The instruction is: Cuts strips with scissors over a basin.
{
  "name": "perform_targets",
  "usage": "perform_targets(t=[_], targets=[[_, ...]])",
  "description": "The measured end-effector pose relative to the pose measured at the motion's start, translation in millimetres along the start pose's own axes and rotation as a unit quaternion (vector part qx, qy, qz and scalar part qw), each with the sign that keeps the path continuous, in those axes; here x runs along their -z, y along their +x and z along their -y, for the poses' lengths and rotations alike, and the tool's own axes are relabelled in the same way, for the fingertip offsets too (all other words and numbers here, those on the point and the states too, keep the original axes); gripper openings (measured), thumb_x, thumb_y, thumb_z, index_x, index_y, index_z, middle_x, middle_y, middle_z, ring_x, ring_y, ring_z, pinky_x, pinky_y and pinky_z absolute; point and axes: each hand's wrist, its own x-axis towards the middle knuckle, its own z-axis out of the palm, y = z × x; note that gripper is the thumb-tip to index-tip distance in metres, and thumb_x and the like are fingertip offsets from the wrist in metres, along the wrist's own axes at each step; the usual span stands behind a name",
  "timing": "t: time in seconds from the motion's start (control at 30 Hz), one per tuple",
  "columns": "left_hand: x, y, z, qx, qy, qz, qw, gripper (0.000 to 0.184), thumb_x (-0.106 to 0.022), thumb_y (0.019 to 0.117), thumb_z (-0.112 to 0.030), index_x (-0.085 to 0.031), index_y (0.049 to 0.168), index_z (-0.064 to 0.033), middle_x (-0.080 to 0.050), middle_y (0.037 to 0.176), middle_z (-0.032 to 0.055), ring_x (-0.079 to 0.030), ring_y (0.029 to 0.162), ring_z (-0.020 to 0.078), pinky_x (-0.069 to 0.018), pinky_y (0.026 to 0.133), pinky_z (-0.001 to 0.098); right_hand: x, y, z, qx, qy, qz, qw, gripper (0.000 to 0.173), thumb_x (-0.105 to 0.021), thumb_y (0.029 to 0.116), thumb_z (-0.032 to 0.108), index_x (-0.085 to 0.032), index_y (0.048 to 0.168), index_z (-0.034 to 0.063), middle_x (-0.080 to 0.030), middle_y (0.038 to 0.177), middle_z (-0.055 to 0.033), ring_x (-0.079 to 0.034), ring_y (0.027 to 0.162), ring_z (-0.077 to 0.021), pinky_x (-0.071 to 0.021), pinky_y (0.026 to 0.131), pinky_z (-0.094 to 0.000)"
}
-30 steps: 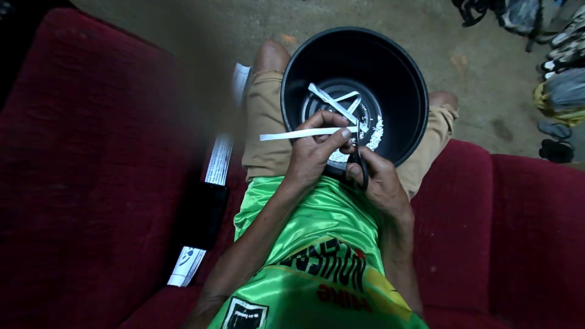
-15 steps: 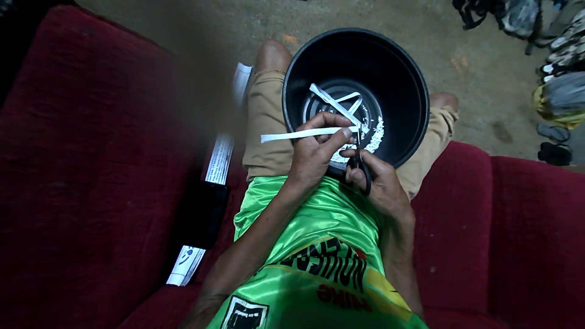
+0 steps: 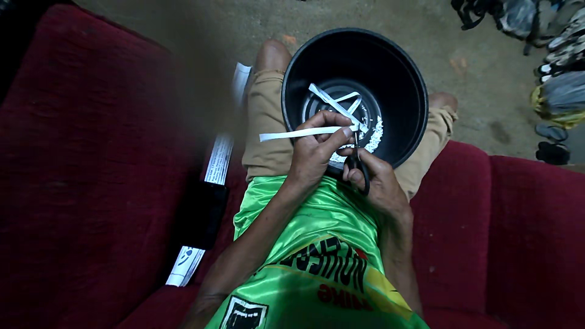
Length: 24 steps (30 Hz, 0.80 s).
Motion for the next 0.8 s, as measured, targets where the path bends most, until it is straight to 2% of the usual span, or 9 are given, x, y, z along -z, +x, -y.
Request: perform_targets(t=[0.17, 0.33, 0.43, 0.6, 0.8], targets=[[0.0, -0.3, 1.0, 0.003, -0.004, 0.002, 1.0, 0.014, -0.061, 0.0952, 0.007, -0.063, 0.108, 0.0026, -0.07, 0.089, 0.0096, -0.071, 0.079, 0.0157, -0.0626, 0.077, 0.0322, 0.8, 0.0, -0.3, 0.006, 0.007, -0.011, 1.0, 0.044, -0.058, 0.1021, 0.044, -0.063, 0.125, 0.0068, -0.059, 0.077, 0.0032, -0.049, 0.056, -0.0037, -0.0442, 0.049, -0.0202], [0.6, -0.2, 1.6, -0.008, 0.009, -0.004, 1.0, 0.013, -0.061, 0.0951, 0.007, -0.063, 0.108, 0.0027, -0.071, 0.091, 0.0099, -0.071, 0.081, 0.0168, -0.0624, 0.08, 0.034, 1.5, -1.3, -2.3, -0.004, 0.011, 0.013, 1.0, 0.054, -0.057, 0.0995, 0.055, -0.062, 0.127, 0.0087, -0.058, 0.076, 0.0052, -0.048, 0.056, -0.0022, -0.0433, 0.049, -0.0197], [0.7, -0.4, 2.2, -0.007, 0.008, -0.006, 1.0, 0.013, -0.061, 0.0953, 0.006, -0.063, 0.108, 0.0026, -0.07, 0.088, 0.0094, -0.07, 0.078, 0.0161, -0.0623, 0.077, 0.0328, 0.8, -1.0, -2.7, -0.01, 0.008, 0.017, 1.0, 0.056, -0.057, 0.0985, 0.057, -0.063, 0.127, 0.0093, -0.058, 0.076, 0.005, -0.047, 0.056, -0.0026, -0.0428, 0.049, -0.0203], [-0.2, -1.4, 1.9, -0.01, 0.014, 0.001, 1.0, 0.013, -0.061, 0.0957, 0.006, -0.062, 0.108, 0.0035, -0.071, 0.088, 0.0105, -0.072, 0.077, 0.0174, -0.0636, 0.074, 0.0332, 0.5, 0.6, -2.3, 0.001, -0.014, -0.01, 1.0, 0.045, -0.058, 0.1017, 0.045, -0.064, 0.124, 0.0063, -0.059, 0.075, 0.0025, -0.05, 0.056, -0.0049, -0.0457, 0.049, -0.0221], [-1.3, -1.9, 2.4, -0.012, 0.022, 0.003, 1.0, 0.012, -0.061, 0.0957, 0.006, -0.062, 0.107, 0.0037, -0.07, 0.089, 0.0105, -0.072, 0.077, 0.0176, -0.064, 0.075, 0.034, 0.6, 0.5, -4.0, 0.012, -0.005, -0.011, 1.0, 0.044, -0.058, 0.1026, 0.044, -0.063, 0.124, 0.0063, -0.057, 0.075, 0.0026, -0.05, 0.057, -0.0046, -0.0459, 0.05, -0.0211]])
